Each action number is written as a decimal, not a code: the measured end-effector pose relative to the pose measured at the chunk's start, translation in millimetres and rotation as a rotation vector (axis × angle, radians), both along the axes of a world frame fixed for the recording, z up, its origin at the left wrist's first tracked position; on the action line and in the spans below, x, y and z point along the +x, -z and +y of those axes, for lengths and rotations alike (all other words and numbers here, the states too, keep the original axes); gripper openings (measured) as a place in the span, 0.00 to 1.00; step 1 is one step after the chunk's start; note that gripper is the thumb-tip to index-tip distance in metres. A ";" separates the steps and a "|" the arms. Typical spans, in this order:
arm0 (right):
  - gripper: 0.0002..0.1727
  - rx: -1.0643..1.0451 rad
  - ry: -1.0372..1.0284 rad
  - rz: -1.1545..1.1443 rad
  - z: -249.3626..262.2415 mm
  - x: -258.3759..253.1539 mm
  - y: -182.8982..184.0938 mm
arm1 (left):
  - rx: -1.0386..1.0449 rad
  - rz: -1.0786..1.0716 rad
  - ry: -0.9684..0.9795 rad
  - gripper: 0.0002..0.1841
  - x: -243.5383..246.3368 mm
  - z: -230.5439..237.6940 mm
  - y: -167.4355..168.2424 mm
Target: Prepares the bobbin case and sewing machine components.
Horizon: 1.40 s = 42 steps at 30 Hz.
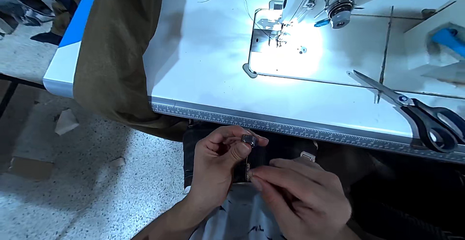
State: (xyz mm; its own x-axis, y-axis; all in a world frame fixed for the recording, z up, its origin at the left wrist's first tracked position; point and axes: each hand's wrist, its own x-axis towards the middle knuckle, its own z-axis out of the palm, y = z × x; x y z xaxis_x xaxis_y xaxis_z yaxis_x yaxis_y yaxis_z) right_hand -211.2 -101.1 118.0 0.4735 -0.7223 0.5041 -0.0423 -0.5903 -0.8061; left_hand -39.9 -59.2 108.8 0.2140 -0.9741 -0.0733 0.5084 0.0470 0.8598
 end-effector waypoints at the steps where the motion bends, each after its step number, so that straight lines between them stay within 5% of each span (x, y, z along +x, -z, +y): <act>1: 0.06 0.005 0.004 -0.009 -0.6 -2.0 -4.7 | -0.011 -0.050 -0.011 0.10 0.6 0.4 0.3; 7: 0.07 0.029 -0.031 -0.008 -10.4 -11.2 -5.9 | -0.015 0.034 -0.003 0.10 4.2 1.4 -5.8; 15: 0.07 -0.020 -0.071 0.003 -7.7 -4.9 -16.1 | -0.168 -0.312 -0.108 0.12 0.2 0.4 1.1; 32: 0.07 0.135 -0.149 -0.063 -8.3 -19.5 -16.7 | -0.132 0.044 0.010 0.13 3.0 1.6 -5.5; 42: 0.08 0.153 -0.008 -0.134 -15.5 -31.3 -37.1 | -0.193 -0.167 0.046 0.13 20.4 -4.2 2.4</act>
State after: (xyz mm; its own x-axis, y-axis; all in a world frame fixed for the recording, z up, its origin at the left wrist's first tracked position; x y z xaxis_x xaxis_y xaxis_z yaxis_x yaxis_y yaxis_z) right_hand -242.4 -116.6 155.1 0.4159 -0.7917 0.4476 0.0753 -0.4605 -0.8845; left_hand -19.4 -63.4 106.4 0.1625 -0.9757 0.1472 0.3657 0.1981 0.9094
